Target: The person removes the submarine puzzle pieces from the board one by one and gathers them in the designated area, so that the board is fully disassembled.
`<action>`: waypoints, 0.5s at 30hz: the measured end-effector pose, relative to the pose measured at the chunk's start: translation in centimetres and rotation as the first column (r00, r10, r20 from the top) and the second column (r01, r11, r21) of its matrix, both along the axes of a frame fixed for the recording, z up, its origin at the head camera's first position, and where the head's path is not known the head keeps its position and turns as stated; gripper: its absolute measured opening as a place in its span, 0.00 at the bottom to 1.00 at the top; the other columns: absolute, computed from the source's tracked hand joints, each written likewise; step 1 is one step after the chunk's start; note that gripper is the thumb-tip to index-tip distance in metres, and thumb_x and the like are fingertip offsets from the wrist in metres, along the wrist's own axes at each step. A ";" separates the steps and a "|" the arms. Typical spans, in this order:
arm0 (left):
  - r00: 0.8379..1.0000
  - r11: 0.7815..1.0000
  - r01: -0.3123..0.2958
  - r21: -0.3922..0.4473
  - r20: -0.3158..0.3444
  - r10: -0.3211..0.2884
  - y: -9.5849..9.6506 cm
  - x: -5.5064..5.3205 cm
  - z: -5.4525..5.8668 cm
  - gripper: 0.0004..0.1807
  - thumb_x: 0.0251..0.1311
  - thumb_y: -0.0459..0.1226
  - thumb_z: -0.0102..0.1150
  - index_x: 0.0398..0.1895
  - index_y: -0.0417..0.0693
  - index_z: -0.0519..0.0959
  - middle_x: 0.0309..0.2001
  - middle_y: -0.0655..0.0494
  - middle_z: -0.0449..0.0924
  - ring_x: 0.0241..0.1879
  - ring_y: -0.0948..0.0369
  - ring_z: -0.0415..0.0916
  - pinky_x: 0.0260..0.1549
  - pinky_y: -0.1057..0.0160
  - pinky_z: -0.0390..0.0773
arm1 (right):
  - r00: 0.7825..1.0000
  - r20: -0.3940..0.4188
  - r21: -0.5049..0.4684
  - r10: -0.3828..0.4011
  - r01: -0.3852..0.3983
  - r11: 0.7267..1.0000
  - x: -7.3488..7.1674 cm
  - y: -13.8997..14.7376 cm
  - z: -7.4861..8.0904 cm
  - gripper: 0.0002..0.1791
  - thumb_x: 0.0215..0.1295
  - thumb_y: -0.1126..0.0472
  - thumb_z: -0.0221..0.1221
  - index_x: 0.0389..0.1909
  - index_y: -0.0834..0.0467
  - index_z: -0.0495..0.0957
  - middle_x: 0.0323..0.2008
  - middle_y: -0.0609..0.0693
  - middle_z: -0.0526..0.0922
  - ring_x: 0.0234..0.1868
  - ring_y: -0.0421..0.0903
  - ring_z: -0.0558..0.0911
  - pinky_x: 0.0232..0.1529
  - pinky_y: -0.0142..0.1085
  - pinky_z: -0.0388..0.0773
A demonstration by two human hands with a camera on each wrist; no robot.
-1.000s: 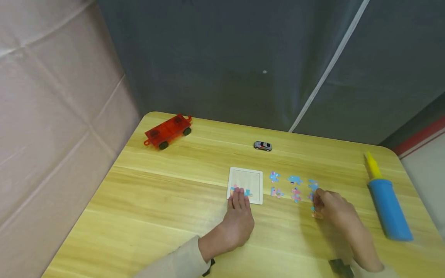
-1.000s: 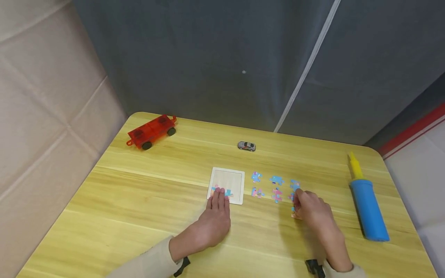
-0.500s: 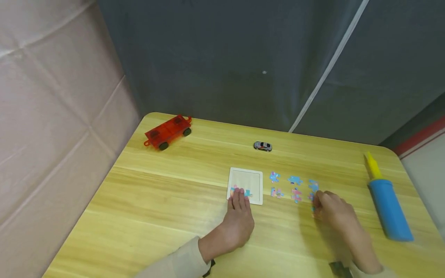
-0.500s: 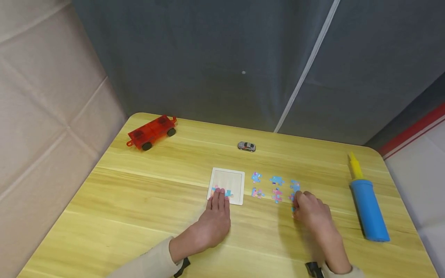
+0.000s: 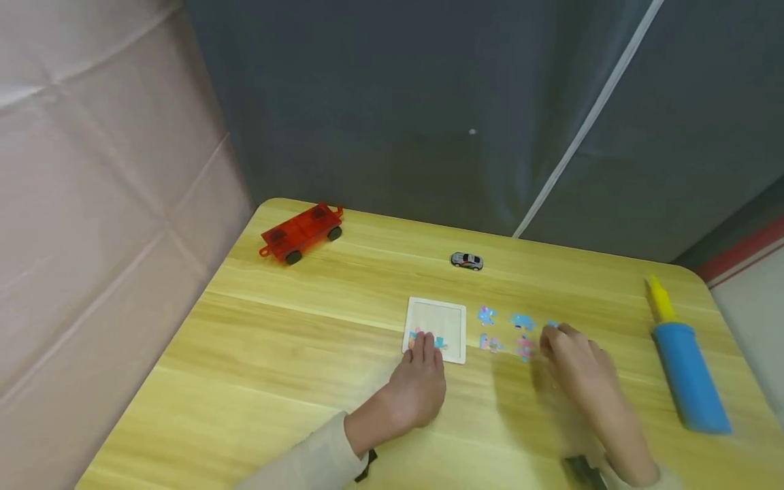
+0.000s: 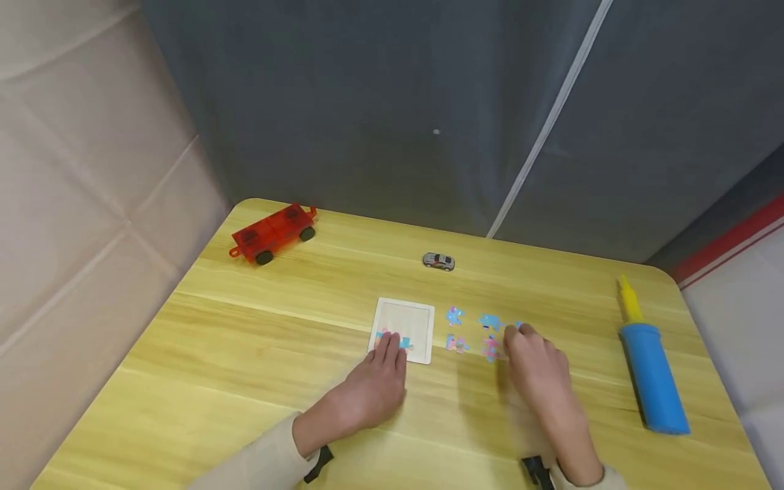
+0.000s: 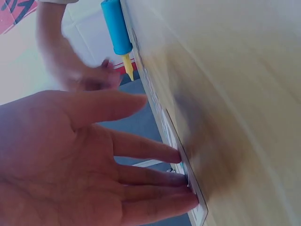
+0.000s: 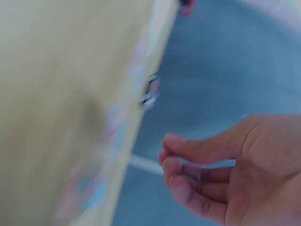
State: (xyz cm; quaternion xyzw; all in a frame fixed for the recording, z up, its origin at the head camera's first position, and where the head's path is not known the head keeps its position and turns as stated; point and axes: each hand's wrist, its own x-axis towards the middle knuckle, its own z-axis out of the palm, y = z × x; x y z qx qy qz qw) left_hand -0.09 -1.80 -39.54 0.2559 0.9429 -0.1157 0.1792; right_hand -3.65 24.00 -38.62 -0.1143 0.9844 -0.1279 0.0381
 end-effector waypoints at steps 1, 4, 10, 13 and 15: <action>1.000 1.000 0.001 0.004 0.006 -0.001 -0.1 -0.1 0.1 0.32 0.86 0.48 0.48 0.84 0.41 0.66 0.85 0.38 0.59 0.86 0.45 0.57 0.75 0.58 0.73 | 0.999 -0.050 -0.013 0.015 -0.015 1.000 -0.1 -1.0 0.3 0.08 0.72 0.73 0.67 0.33 0.62 0.80 0.30 0.54 0.81 0.25 0.48 0.78 0.21 0.41 0.77; 1.000 0.999 -0.013 0.035 0.023 0.012 -0.3 -0.2 0.3 0.32 0.86 0.47 0.48 0.84 0.40 0.66 0.85 0.38 0.59 0.86 0.45 0.57 0.75 0.58 0.74 | 0.989 -0.109 -0.080 0.097 -0.106 0.991 -0.9 -4.8 0.7 0.05 0.69 0.71 0.71 0.36 0.62 0.84 0.33 0.54 0.84 0.29 0.48 0.83 0.26 0.43 0.82; 0.995 0.994 -0.058 0.090 0.083 0.050 -0.4 -0.2 0.5 0.33 0.86 0.46 0.46 0.84 0.37 0.64 0.86 0.36 0.56 0.87 0.44 0.53 0.78 0.54 0.71 | 0.948 0.016 -0.104 0.319 -0.316 0.943 -2.1 -10.6 -1.2 0.09 0.69 0.68 0.74 0.44 0.60 0.84 0.39 0.50 0.79 0.28 0.43 0.78 0.25 0.35 0.78; 0.993 0.992 -0.071 0.105 0.105 0.060 -0.4 -0.2 0.6 0.33 0.87 0.46 0.44 0.84 0.34 0.63 0.86 0.34 0.54 0.87 0.43 0.52 0.78 0.53 0.70 | 0.940 0.069 -0.102 0.334 -0.326 0.940 -2.4 -11.8 -1.9 0.10 0.69 0.68 0.74 0.42 0.60 0.81 0.38 0.51 0.76 0.25 0.43 0.72 0.23 0.35 0.75; 0.992 0.991 -0.070 0.112 0.111 0.058 -0.4 -0.2 0.7 0.33 0.87 0.45 0.44 0.84 0.32 0.62 0.86 0.33 0.54 0.87 0.42 0.52 0.78 0.52 0.70 | 0.945 0.075 -0.114 0.319 -0.310 0.944 -2.6 -12.0 -2.2 0.10 0.68 0.69 0.73 0.40 0.60 0.80 0.38 0.51 0.75 0.26 0.43 0.72 0.25 0.37 0.76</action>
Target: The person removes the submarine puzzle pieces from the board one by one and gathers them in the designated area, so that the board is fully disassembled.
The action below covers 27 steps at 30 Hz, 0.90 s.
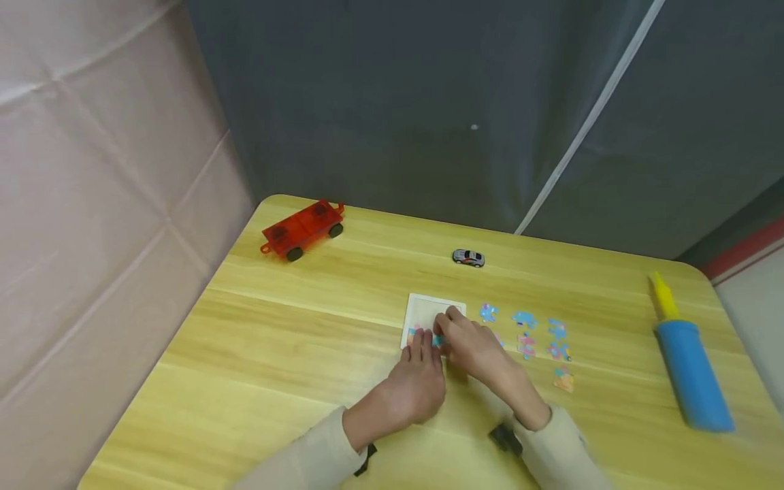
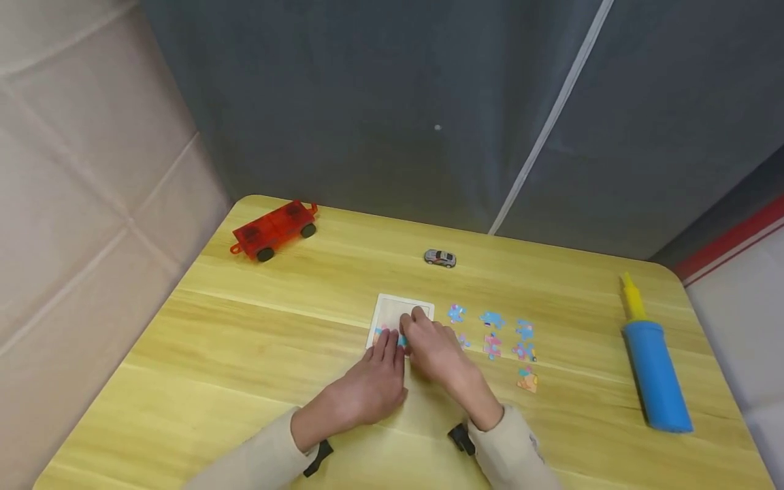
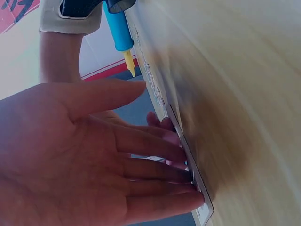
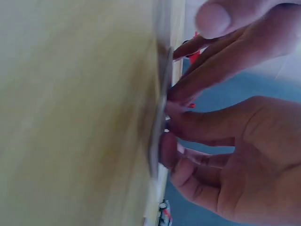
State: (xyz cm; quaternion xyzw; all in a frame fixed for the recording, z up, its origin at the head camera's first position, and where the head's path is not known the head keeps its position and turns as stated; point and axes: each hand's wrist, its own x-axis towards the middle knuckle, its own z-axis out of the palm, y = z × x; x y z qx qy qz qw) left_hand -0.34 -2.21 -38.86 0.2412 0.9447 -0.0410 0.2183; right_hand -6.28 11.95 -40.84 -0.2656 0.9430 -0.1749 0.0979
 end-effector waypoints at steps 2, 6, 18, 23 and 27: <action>1.000 1.000 0.008 0.006 0.006 -0.008 -0.1 -0.1 0.2 0.33 0.87 0.44 0.44 0.83 0.30 0.63 0.86 0.31 0.54 0.87 0.41 0.52 0.77 0.53 0.71 | 1.000 0.005 -0.020 -0.016 0.016 1.000 -0.3 0.0 -0.3 0.10 0.69 0.69 0.73 0.39 0.59 0.79 0.37 0.50 0.75 0.27 0.43 0.73 0.27 0.38 0.78; 1.000 1.000 0.006 0.011 0.030 -0.006 -0.2 -0.4 0.7 0.32 0.86 0.43 0.48 0.80 0.26 0.65 0.84 0.27 0.55 0.86 0.36 0.52 0.77 0.50 0.72 | 0.999 0.034 -0.052 -0.024 0.026 0.998 -0.8 0.1 -0.7 0.10 0.70 0.70 0.71 0.37 0.58 0.78 0.36 0.49 0.74 0.30 0.43 0.73 0.31 0.38 0.77; 1.000 1.000 -0.002 -0.029 0.011 0.002 0.0 -0.7 0.5 0.20 0.80 0.40 0.59 0.64 0.37 0.86 0.79 0.25 0.65 0.81 0.34 0.61 0.73 0.46 0.76 | 0.989 0.121 -0.021 -0.090 0.094 0.995 -1.2 -0.4 -0.2 0.09 0.74 0.70 0.68 0.38 0.57 0.78 0.36 0.50 0.74 0.30 0.46 0.73 0.30 0.38 0.73; 0.999 0.999 0.021 -0.041 -0.030 -0.022 0.4 -0.4 0.1 0.18 0.78 0.38 0.61 0.62 0.39 0.88 0.76 0.24 0.67 0.79 0.32 0.65 0.68 0.48 0.81 | 0.988 0.106 -0.014 -0.112 0.115 0.993 -1.8 -0.1 -2.3 0.09 0.74 0.68 0.68 0.38 0.55 0.78 0.37 0.49 0.75 0.28 0.46 0.73 0.27 0.40 0.72; 0.999 0.999 0.029 -0.046 -0.035 -0.030 0.4 -0.2 0.0 0.17 0.78 0.37 0.61 0.62 0.39 0.88 0.75 0.23 0.68 0.78 0.32 0.66 0.67 0.47 0.81 | 0.990 0.079 -0.031 -0.116 0.119 0.992 -2.5 0.5 -4.9 0.09 0.73 0.66 0.70 0.38 0.53 0.78 0.37 0.48 0.76 0.30 0.45 0.73 0.27 0.39 0.71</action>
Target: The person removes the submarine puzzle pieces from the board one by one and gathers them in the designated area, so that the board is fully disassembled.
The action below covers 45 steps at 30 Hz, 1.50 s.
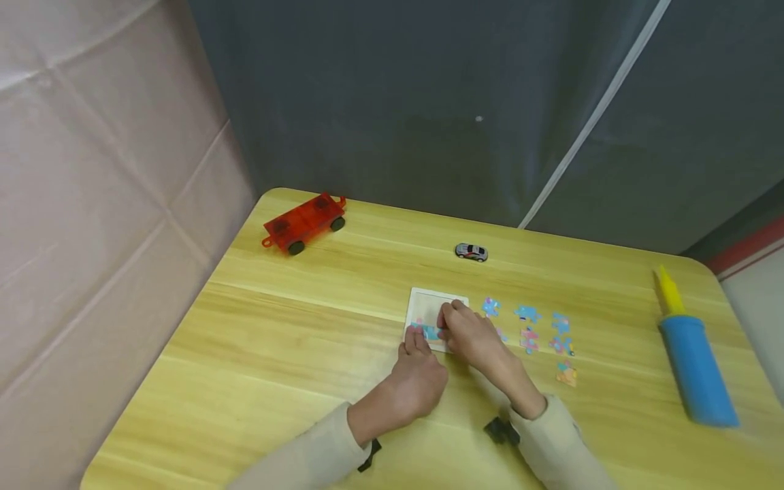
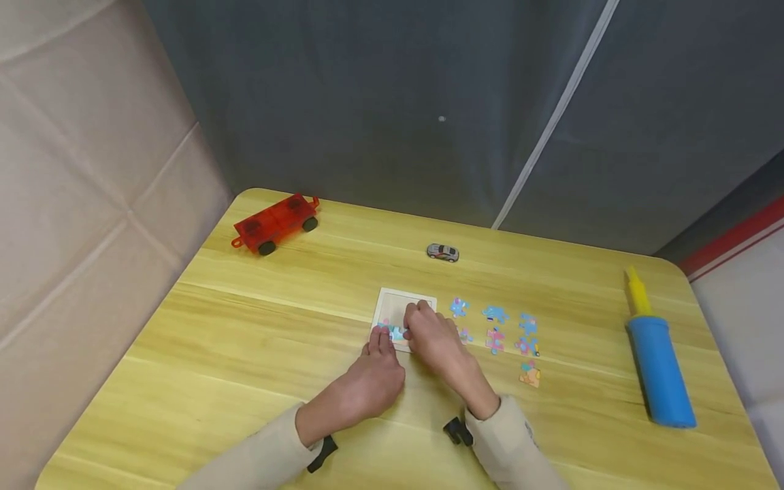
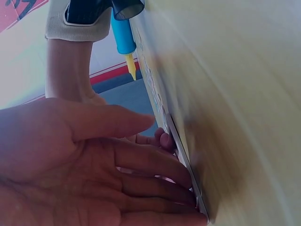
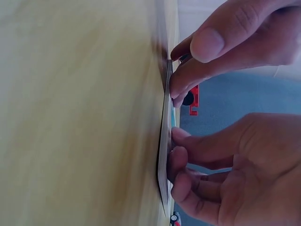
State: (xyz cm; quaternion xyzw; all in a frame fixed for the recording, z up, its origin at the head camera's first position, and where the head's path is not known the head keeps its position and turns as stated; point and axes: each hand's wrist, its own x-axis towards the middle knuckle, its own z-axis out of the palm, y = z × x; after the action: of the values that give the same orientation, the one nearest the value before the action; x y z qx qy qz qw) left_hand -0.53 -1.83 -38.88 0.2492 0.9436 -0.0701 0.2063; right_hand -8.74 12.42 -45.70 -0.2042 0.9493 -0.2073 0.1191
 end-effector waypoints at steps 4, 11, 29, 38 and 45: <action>1.000 1.000 0.005 0.007 0.008 -0.006 0.0 0.0 0.0 0.17 0.77 0.37 0.62 0.61 0.38 0.88 0.75 0.23 0.68 0.78 0.31 0.66 0.67 0.46 0.81 | 0.999 0.037 -0.052 -0.007 0.008 0.999 0.7 -0.3 2.1 0.08 0.74 0.68 0.68 0.39 0.56 0.78 0.34 0.49 0.78 0.31 0.45 0.75 0.28 0.38 0.72; 1.000 1.000 0.025 0.000 -0.013 -0.025 0.1 0.0 -0.4 0.18 0.78 0.39 0.60 0.63 0.39 0.87 0.74 0.22 0.69 0.77 0.32 0.67 0.66 0.46 0.82 | 0.996 0.080 -0.154 -0.029 0.041 0.987 1.2 -0.4 4.2 0.05 0.73 0.72 0.68 0.41 0.61 0.82 0.31 0.49 0.84 0.31 0.42 0.78 0.36 0.37 0.79; 1.000 1.000 0.003 0.000 0.014 -0.003 0.2 0.1 -2.4 0.18 0.78 0.37 0.60 0.63 0.38 0.87 0.77 0.19 0.63 0.79 0.27 0.62 0.71 0.45 0.77 | 0.991 0.120 -0.238 -0.059 0.086 0.968 1.8 5.2 5.1 0.06 0.73 0.73 0.67 0.36 0.62 0.82 0.32 0.50 0.85 0.31 0.42 0.77 0.33 0.32 0.76; 1.000 0.999 0.000 -0.038 0.000 0.000 0.0 0.6 -0.1 0.18 0.78 0.37 0.60 0.63 0.36 0.87 0.77 0.22 0.64 0.80 0.31 0.64 0.70 0.49 0.78 | 0.961 0.272 -0.256 -0.044 0.116 0.960 3.4 11.4 5.6 0.06 0.73 0.78 0.63 0.36 0.66 0.79 0.33 0.51 0.84 0.29 0.44 0.78 0.28 0.31 0.77; 1.000 1.000 -0.007 -0.012 0.004 0.007 0.0 0.5 -0.1 0.17 0.78 0.34 0.59 0.61 0.32 0.86 0.77 0.21 0.65 0.79 0.30 0.65 0.70 0.48 0.78 | 0.961 0.270 -0.205 -0.053 0.111 0.972 3.5 12.6 5.8 0.08 0.71 0.77 0.64 0.34 0.64 0.78 0.32 0.51 0.83 0.27 0.43 0.76 0.27 0.31 0.75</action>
State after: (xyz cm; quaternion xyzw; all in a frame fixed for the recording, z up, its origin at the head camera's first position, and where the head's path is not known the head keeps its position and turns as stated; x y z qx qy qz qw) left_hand -0.06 -1.85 -38.94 0.2448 0.9437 -0.0747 0.2097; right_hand -5.23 24.99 -39.85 -0.1470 0.9043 -0.3402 0.2119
